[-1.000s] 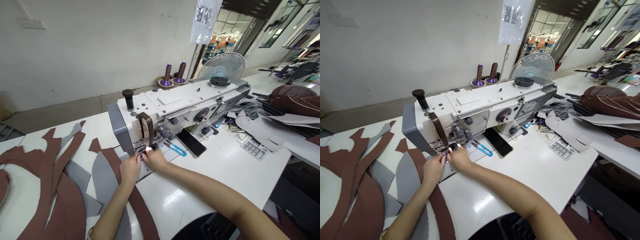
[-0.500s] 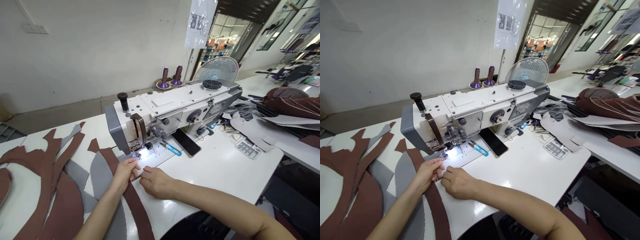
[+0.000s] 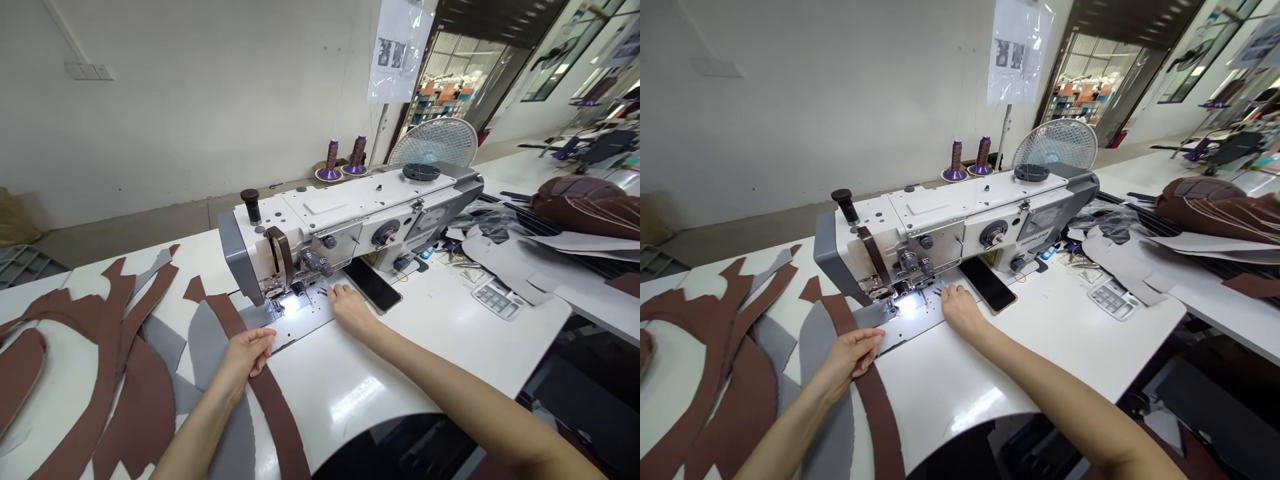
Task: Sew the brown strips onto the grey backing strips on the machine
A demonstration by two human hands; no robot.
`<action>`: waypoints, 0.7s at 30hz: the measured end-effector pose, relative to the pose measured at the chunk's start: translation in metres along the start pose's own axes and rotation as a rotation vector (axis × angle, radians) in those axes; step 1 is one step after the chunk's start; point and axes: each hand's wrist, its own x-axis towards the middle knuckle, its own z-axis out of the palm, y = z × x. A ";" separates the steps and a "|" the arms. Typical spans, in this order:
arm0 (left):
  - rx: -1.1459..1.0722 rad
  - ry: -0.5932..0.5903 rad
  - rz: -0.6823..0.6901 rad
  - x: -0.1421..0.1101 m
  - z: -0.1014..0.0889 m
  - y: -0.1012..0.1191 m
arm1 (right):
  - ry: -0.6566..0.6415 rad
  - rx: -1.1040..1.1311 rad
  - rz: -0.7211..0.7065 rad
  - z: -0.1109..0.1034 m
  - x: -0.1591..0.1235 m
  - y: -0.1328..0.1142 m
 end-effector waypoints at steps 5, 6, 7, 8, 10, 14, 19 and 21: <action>-0.021 0.045 0.015 -0.002 0.009 -0.006 | 0.088 0.037 -0.164 -0.008 -0.011 -0.035; -0.025 0.053 0.017 -0.002 0.012 -0.006 | 0.114 0.043 -0.189 -0.009 -0.009 -0.044; -0.028 0.060 0.020 -0.003 0.015 -0.006 | 0.138 0.049 -0.209 -0.010 -0.006 -0.052; -0.030 0.070 0.025 -0.004 0.018 -0.006 | 0.162 0.053 -0.222 -0.011 -0.002 -0.060; -0.031 0.096 0.035 -0.005 0.021 -0.006 | 0.206 0.057 -0.235 -0.012 0.006 -0.073; -0.032 0.136 0.061 -0.005 0.020 -0.010 | 0.263 0.057 -0.261 -0.013 0.013 -0.088; -0.023 0.143 0.071 -0.001 0.020 -0.017 | 0.265 0.057 -0.304 -0.006 0.011 -0.088; -0.027 0.140 0.083 -0.001 0.020 -0.018 | 0.272 0.047 -0.275 -0.003 0.009 -0.082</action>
